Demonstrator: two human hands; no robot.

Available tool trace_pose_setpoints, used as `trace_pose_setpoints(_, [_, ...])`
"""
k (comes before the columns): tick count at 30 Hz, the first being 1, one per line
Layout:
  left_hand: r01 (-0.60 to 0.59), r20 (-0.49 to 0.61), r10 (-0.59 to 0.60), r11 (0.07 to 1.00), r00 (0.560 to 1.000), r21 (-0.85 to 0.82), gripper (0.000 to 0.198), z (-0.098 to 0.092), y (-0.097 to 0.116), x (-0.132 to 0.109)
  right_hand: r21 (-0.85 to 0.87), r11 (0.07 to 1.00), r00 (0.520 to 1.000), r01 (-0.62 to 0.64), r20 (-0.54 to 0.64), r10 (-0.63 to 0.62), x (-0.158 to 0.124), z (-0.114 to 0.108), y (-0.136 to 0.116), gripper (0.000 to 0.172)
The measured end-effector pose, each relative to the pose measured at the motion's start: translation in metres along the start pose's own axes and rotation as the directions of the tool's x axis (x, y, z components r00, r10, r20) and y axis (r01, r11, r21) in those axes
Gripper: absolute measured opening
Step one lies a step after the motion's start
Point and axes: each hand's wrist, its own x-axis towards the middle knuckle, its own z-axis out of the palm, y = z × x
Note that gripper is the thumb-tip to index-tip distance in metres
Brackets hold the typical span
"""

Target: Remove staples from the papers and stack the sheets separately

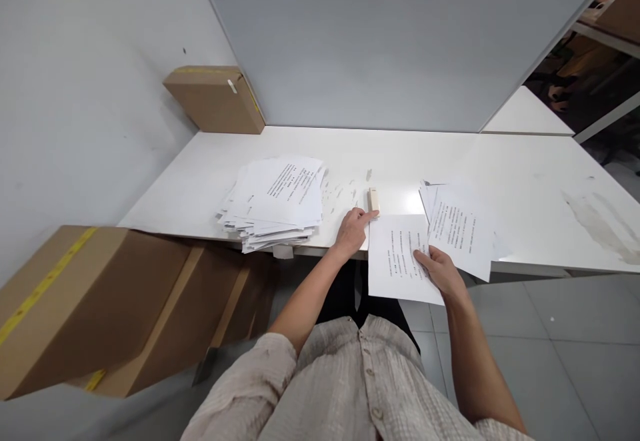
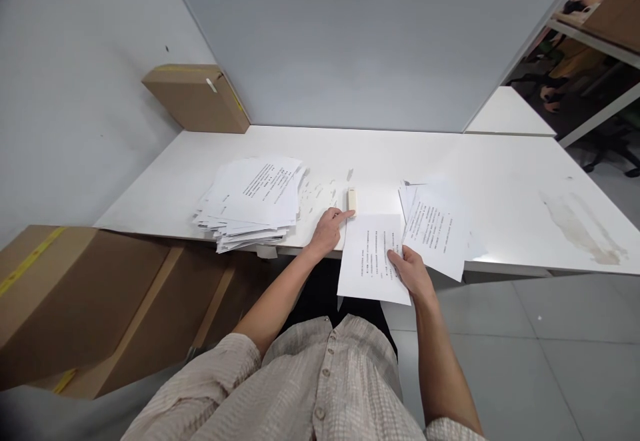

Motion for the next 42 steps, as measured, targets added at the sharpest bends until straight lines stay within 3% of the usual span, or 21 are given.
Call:
trace_pose_setpoints(6, [-0.001,-0.012,0.002,0.999,1.0,0.048,0.056,0.001,0.0,-0.002,-0.063,0.997,0.998,0.04,-0.038,-0.043,-0.008,-0.001,-0.002,0.039])
trace_pose_setpoints(11, [-0.034,-0.007,0.034,0.997,0.999,0.073,0.061,0.002,-0.002,-0.003,-0.119,0.988,0.967,0.098,-0.225,-0.123,-0.02,-0.025,-0.022,0.036])
trace_pose_setpoints(16, [-0.044,-0.011,0.045,0.997,0.999,0.062,0.059,0.002,-0.001,-0.003,-0.177,0.982,0.879,0.071,-0.453,-0.145,0.008,-0.074,-0.031,0.035])
trace_pose_setpoints(19, [-0.041,-0.014,0.042,0.998,0.999,0.05,0.058,0.001,-0.002,-0.004,-0.39,0.916,0.832,-0.091,-0.535,-0.146,0.03,-0.096,-0.031,0.041])
trace_pose_setpoints(22, [-0.047,-0.011,0.047,0.997,0.999,0.053,0.057,0.001,-0.003,-0.004,-0.597,0.774,0.686,-0.211,-0.655,-0.318,0.036,-0.091,-0.03,0.061])
trace_pose_setpoints(24, [-0.052,-0.018,0.053,0.997,0.998,0.062,0.056,0.002,-0.002,-0.003,-0.713,0.682,0.654,-0.162,-0.595,-0.467,0.031,-0.07,-0.027,0.069])
trace_pose_setpoints(25, [-0.056,-0.03,0.058,0.996,0.998,0.064,0.055,0.002,-0.001,-0.003,-0.78,0.618,0.694,-0.096,-0.497,-0.521,0.027,-0.057,-0.025,0.07])
trace_pose_setpoints(27, [-0.079,-0.06,0.083,0.994,0.995,0.074,0.052,0.0,0.003,-0.006,-0.904,0.416,0.775,0.103,-0.189,-0.603,0.02,-0.029,-0.018,0.067])
trace_pose_setpoints(29, [-0.12,-0.081,0.127,0.988,0.989,0.093,0.05,-0.006,0.008,-0.013,-0.941,0.221,0.758,0.256,0.053,-0.651,0.017,-0.009,-0.009,0.06])
trace_pose_setpoints(31, [-0.145,-0.105,0.158,0.982,0.982,0.122,0.048,-0.019,0.011,-0.021,-0.942,0.123,0.732,0.311,0.155,-0.663,0.019,-0.004,0.001,0.051])
trace_pose_setpoints(34, [-0.05,-0.227,0.092,0.982,0.97,0.181,0.039,-0.053,0.004,-0.033,-0.944,0.089,0.742,0.317,0.189,-0.643,0.026,-0.022,0.011,0.041])
trace_pose_setpoints(37, [0.212,-0.387,-0.101,0.943,0.916,0.257,0.035,-0.095,-0.017,-0.036,-0.941,0.09,0.745,0.326,0.197,-0.637,0.03,-0.045,0.012,0.036])
trace_pose_setpoints(39, [0.341,-0.394,-0.208,0.888,0.895,0.308,0.041,-0.117,-0.034,-0.036,-0.935,0.122,0.731,0.333,0.174,-0.659,0.029,-0.05,0.009,0.037])
trace_pose_setpoints(42, [0.398,-0.325,-0.293,0.857,0.899,0.328,0.048,-0.134,-0.053,-0.037,-0.899,0.208,0.685,0.385,0.128,-0.717,0.022,-0.039,0.003,0.041])
